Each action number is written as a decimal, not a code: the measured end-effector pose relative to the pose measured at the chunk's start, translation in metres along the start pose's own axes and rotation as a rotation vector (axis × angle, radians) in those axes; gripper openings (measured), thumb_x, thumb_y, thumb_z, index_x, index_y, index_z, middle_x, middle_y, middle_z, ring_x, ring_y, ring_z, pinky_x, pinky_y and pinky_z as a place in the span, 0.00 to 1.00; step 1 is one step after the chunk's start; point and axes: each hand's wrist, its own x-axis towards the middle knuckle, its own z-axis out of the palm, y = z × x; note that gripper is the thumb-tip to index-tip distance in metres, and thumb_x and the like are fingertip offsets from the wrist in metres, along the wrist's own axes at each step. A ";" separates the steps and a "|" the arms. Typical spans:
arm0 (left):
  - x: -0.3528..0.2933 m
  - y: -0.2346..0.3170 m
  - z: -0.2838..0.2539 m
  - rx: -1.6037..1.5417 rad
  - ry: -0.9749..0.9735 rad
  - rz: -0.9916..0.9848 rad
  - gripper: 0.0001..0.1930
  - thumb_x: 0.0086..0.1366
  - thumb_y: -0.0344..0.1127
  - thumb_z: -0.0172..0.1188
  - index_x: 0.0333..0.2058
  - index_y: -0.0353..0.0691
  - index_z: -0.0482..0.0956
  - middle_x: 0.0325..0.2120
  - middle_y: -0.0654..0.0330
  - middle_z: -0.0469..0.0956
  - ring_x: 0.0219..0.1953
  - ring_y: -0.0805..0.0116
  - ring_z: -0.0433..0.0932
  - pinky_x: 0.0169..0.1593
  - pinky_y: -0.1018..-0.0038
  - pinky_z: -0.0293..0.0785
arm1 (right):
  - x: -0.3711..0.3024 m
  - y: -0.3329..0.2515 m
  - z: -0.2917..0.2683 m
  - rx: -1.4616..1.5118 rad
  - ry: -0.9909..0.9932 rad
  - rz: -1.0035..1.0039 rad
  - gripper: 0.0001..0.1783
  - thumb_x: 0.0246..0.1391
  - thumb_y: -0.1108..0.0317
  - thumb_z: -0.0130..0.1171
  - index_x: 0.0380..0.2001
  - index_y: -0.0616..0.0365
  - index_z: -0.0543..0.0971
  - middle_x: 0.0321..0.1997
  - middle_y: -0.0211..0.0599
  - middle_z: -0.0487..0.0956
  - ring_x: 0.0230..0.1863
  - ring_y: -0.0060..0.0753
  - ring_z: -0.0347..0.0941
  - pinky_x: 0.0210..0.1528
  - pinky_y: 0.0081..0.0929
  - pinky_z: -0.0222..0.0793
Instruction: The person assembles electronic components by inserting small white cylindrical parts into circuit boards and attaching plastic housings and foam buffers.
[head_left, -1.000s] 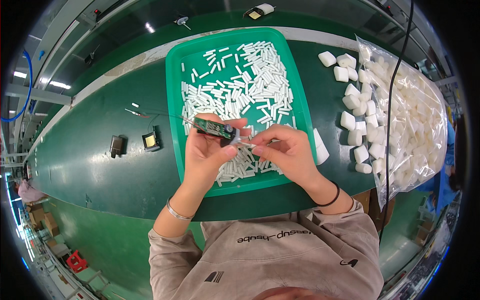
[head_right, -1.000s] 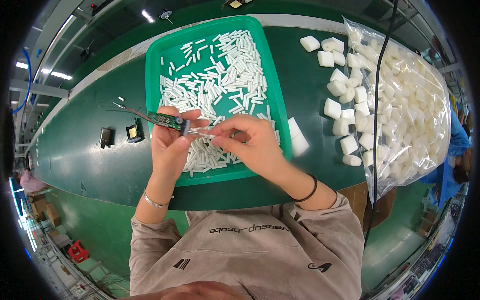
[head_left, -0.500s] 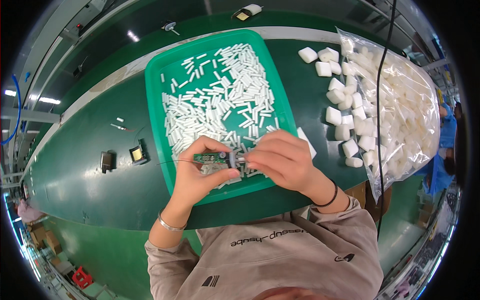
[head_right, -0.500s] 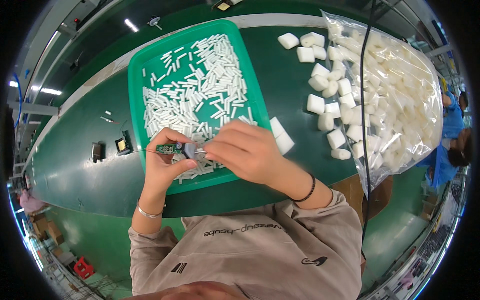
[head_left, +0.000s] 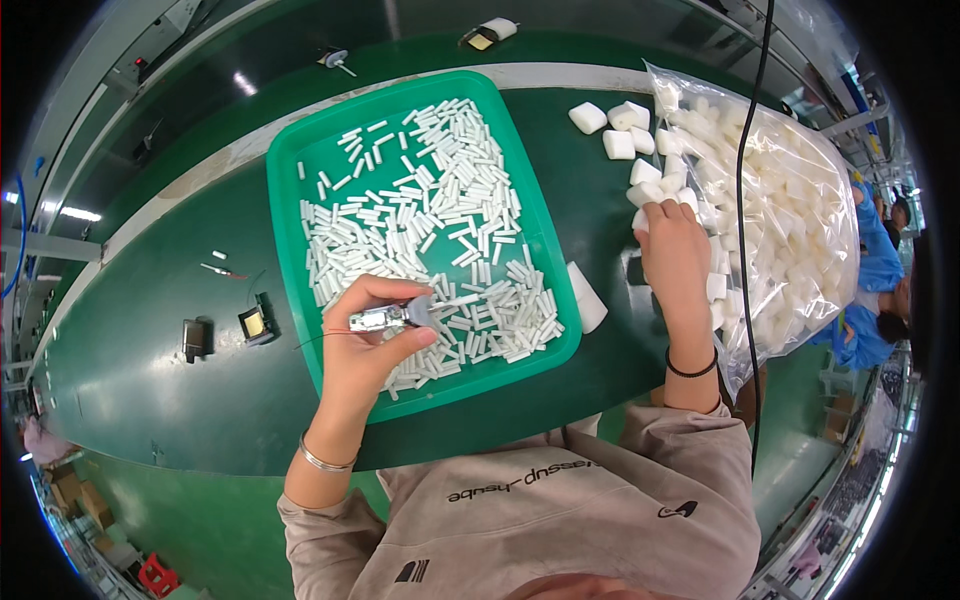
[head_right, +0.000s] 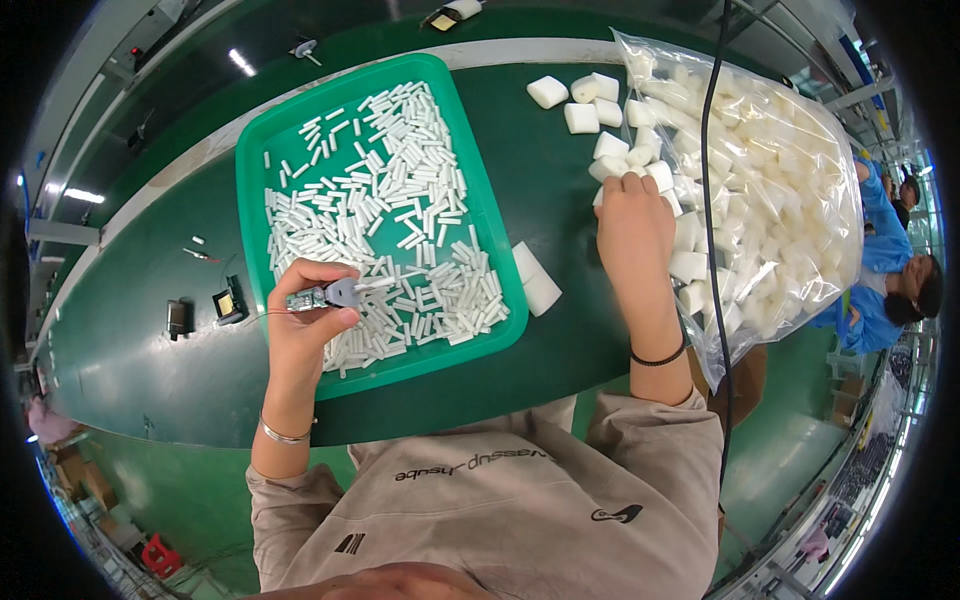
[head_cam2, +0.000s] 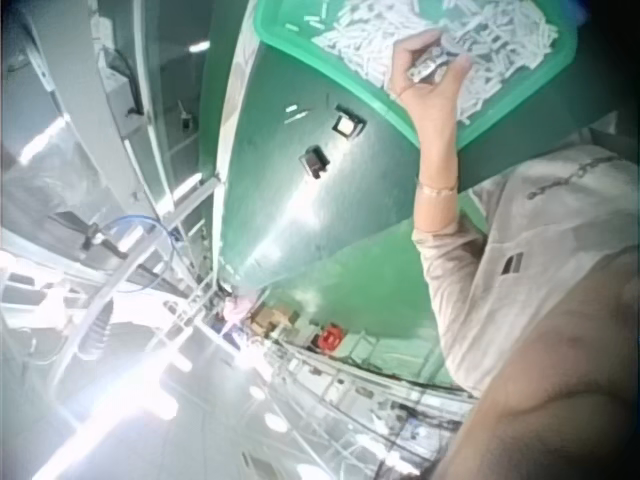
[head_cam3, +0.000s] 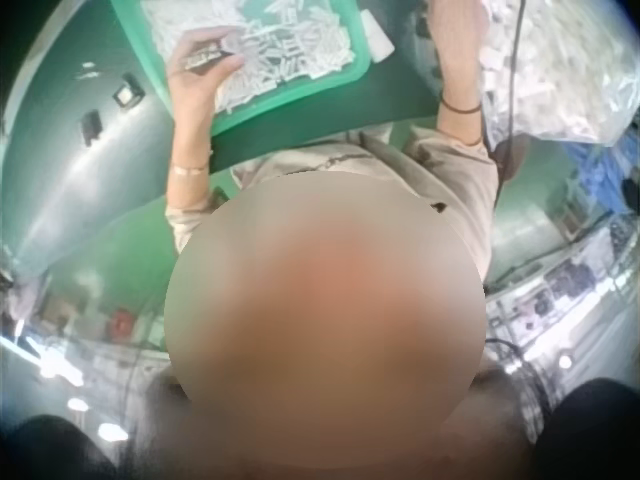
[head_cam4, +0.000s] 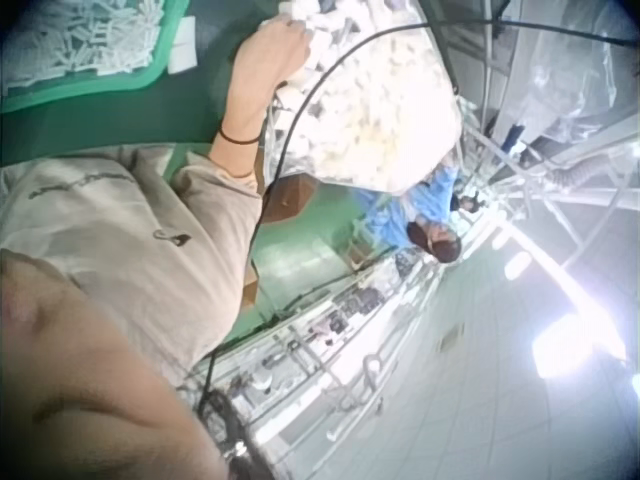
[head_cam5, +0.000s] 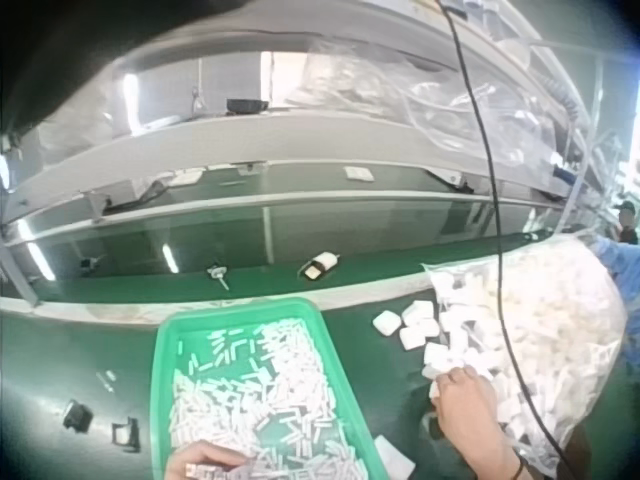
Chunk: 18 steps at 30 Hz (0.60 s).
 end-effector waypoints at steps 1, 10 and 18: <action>0.001 0.000 0.000 0.012 -0.015 0.001 0.17 0.40 0.17 0.64 0.32 0.35 0.75 0.32 0.60 0.75 0.36 0.75 0.72 0.40 0.81 0.71 | 0.001 0.000 0.005 0.004 0.005 -0.006 0.09 0.37 0.70 0.60 0.26 0.60 0.74 0.28 0.37 0.73 0.35 0.36 0.69 0.35 0.29 0.66; 0.001 0.000 -0.002 -0.046 -0.027 0.089 0.17 0.40 0.19 0.65 0.32 0.35 0.74 0.34 0.58 0.75 0.38 0.73 0.73 0.40 0.78 0.73 | -0.001 -0.044 -0.036 1.568 -0.103 0.062 0.16 0.45 0.80 0.55 0.41 0.62 0.71 0.37 0.34 0.76 0.40 0.24 0.73 0.40 0.20 0.70; -0.006 -0.009 -0.011 -0.242 0.054 0.328 0.19 0.38 0.22 0.66 0.33 0.35 0.73 0.33 0.56 0.73 0.39 0.68 0.72 0.40 0.74 0.72 | -0.022 -0.128 -0.040 2.022 -0.125 -0.070 0.16 0.44 0.84 0.55 0.40 0.66 0.72 0.39 0.37 0.74 0.40 0.26 0.73 0.40 0.18 0.70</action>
